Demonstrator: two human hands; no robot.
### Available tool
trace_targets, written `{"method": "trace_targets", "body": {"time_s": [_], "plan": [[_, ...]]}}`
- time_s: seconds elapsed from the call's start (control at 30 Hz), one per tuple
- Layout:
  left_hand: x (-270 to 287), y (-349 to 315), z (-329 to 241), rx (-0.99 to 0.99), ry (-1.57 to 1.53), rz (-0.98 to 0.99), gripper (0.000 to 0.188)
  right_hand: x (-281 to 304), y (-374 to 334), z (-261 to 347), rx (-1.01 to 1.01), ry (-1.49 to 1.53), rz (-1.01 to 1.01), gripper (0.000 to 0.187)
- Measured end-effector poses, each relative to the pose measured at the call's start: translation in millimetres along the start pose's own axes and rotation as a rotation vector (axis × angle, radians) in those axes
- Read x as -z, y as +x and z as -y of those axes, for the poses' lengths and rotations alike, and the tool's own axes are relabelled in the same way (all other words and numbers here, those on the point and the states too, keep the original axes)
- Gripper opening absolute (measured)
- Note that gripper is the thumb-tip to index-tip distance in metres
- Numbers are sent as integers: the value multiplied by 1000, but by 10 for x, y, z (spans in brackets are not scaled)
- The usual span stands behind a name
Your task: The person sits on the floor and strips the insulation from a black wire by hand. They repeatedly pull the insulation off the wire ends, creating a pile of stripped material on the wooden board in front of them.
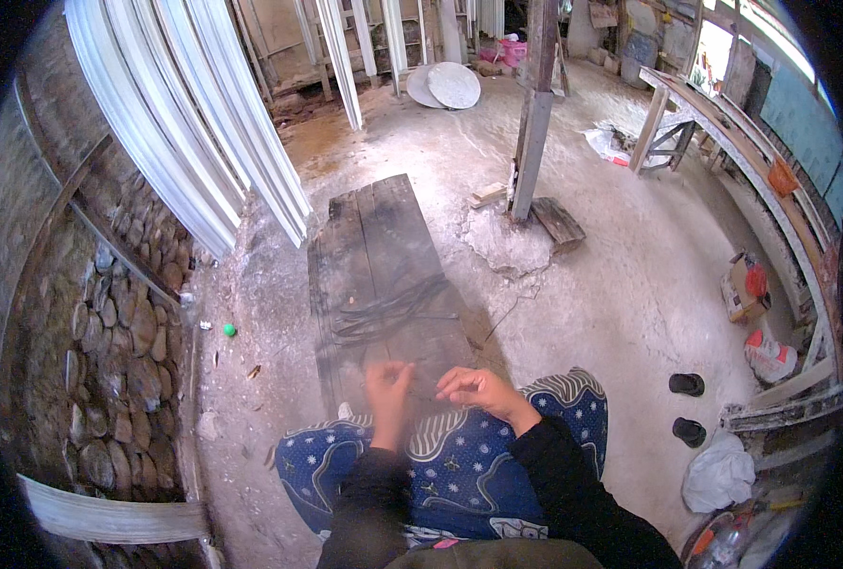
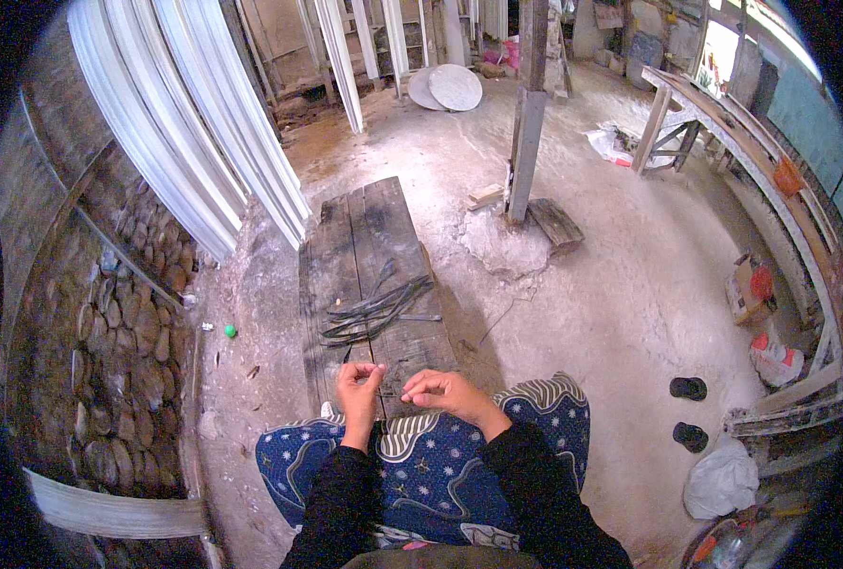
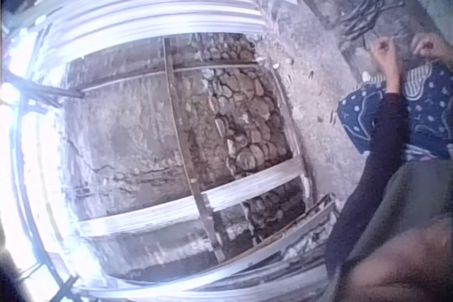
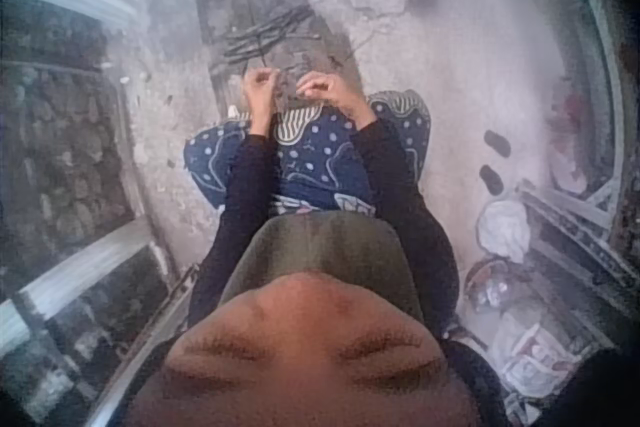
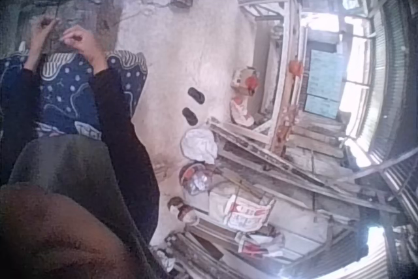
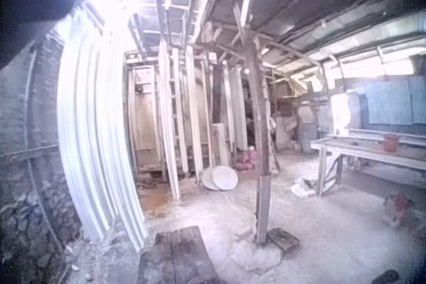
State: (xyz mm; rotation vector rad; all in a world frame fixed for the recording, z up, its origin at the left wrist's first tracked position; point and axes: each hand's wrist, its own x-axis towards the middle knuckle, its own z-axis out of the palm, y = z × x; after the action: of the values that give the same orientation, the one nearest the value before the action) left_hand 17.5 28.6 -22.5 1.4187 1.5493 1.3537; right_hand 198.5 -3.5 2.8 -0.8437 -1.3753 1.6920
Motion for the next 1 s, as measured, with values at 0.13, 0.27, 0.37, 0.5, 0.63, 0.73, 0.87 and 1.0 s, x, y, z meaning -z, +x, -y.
{"method": "trace_targets", "body": {"time_s": [0.13, 0.27, 0.37, 0.5, 0.63, 0.73, 0.87, 1.0], "plan": [[-2, -16, 34, 26, -88, 79, 8, -46, 14, -14, 30, -30, 43, 14], [-59, -38, 171, -80, -91, 139, 6, -14, 25, -106, 132, -15, 3, 12], [-57, -85, 150, -118, -25, 215, 4, -33, 10, -114, 112, 123, -132, 10], [-51, -142, 8, -83, -14, 333, 4, -15, 35, -135, 40, 69, -326, 11], [-98, -195, 24, -88, -164, 664, 7, 75, 115, -372, 135, -269, -606, 15], [-79, -284, -78, -7, -320, 952, 9, 118, 153, -440, 124, -486, -756, 14], [-88, -380, -187, 71, -460, 1054, 9, 62, 209, -429, 154, -731, -835, 6], [-39, -351, -87, 345, -417, 1116, 16, -54, 236, -375, 119, -670, -777, 11]]}}
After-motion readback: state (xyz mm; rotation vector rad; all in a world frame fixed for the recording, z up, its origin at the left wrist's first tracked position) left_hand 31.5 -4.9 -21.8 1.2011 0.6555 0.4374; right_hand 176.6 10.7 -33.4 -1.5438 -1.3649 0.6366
